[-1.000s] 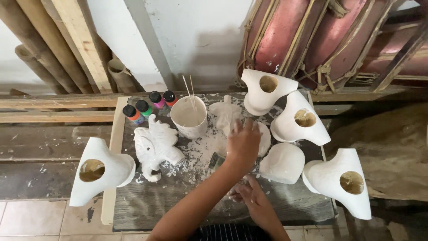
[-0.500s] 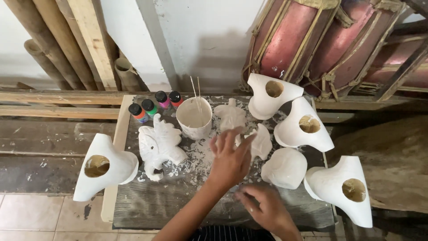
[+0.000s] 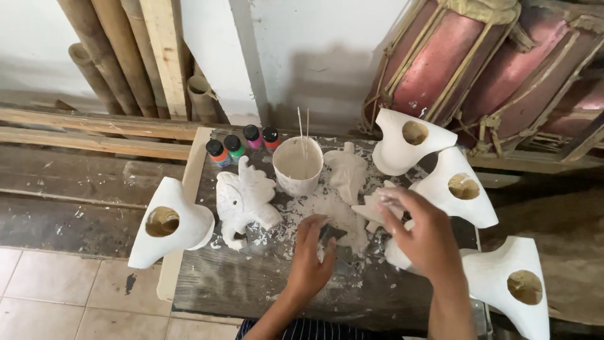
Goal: Cleaning and refining plaster molds using hands and a small brush
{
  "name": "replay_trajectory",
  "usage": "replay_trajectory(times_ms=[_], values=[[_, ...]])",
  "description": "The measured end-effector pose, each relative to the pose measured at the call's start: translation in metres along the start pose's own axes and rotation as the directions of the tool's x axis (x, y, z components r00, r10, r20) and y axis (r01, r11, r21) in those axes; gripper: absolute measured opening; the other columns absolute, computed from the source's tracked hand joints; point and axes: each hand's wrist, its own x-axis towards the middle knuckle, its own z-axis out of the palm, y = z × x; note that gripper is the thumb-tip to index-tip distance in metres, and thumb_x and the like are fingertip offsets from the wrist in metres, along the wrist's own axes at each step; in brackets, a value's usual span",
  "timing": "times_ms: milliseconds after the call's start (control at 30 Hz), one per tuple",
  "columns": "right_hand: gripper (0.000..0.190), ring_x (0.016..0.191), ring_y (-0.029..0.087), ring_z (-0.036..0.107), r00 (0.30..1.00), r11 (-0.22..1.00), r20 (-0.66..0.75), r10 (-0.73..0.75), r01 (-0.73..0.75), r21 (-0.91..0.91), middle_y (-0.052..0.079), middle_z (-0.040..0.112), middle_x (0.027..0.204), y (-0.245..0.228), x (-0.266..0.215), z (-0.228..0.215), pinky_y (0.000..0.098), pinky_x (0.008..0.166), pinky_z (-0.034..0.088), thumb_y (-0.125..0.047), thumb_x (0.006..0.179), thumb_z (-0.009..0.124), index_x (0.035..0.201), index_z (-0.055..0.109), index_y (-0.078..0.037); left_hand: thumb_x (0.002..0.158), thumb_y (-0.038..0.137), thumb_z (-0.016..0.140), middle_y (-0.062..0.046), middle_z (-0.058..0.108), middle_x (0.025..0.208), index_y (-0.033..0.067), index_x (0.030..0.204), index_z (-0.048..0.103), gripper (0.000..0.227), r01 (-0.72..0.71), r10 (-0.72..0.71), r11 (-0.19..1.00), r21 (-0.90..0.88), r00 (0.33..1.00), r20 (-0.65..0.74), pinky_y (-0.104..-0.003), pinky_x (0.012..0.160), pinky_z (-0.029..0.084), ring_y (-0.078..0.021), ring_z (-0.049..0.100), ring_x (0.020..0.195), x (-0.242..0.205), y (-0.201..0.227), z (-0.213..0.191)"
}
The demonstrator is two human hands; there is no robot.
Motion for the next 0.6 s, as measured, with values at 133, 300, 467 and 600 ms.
replay_trajectory(times_ms=[133, 300, 467, 600], values=[[0.026, 0.105, 0.027, 0.074, 0.988, 0.985, -0.151, 0.018, -0.043, -0.169, 0.019, 0.076, 0.114, -0.008, 0.008, -0.031, 0.0307, 0.085, 0.067, -0.007, 0.096, 0.07, 0.12, 0.067, 0.003, 0.102, 0.01, 0.051, -0.019, 0.048, 0.131, -0.003, 0.132, 0.051, 0.032, -0.037, 0.037, 0.999, 0.019, 0.999, 0.014, -0.048, 0.105, 0.047, -0.0348, 0.052, 0.124, 0.001, 0.004, 0.0], [0.097, 0.147, 0.053, 0.021, 0.897, 0.827, -0.31, 0.315, -0.419, -0.374, 0.037, 0.031, 0.158, 0.029, 0.01, -0.043, 0.0656, 0.115, 0.02, -0.052, 0.085, 0.072, 0.153, 0.039, 0.009, 0.101, 0.005, 0.054, -0.02, 0.049, 0.132, 0.0003, 0.133, 0.053, 0.032, -0.136, 0.137, 0.988, 0.079, 0.99, -0.009, -0.051, 0.101, 0.051, -0.0375, 0.052, 0.127, -0.008, 0.001, 0.0], [0.12, 0.145, 0.048, 0.026, 0.632, 0.538, -0.119, 0.766, -0.731, -0.419, 0.016, 0.024, 0.166, 0.014, 0.031, -0.043, 0.0677, 0.109, 0.029, -0.069, 0.071, 0.069, 0.163, 0.017, -0.012, 0.099, 0.004, 0.053, -0.022, 0.049, 0.136, 0.0016, 0.133, 0.056, 0.034, -0.191, 0.192, 0.972, 0.135, 0.981, 0.01, -0.053, 0.107, 0.047, -0.0391, 0.049, 0.13, -0.009, -0.011, -0.004], [0.115, 0.145, 0.044, 0.03, 0.615, 0.529, -0.11, 0.781, -0.744, -0.408, 0.016, 0.031, 0.164, 0.008, 0.032, -0.043, 0.0679, 0.105, 0.037, -0.065, 0.075, 0.07, 0.163, 0.019, -0.01, 0.099, 0.004, 0.055, -0.021, 0.048, 0.139, 0.0018, 0.132, 0.058, 0.033, -0.193, 0.194, 0.966, 0.17, 0.981, 0.013, -0.054, 0.106, 0.047, -0.0396, 0.049, 0.131, -0.012, -0.015, -0.004]])
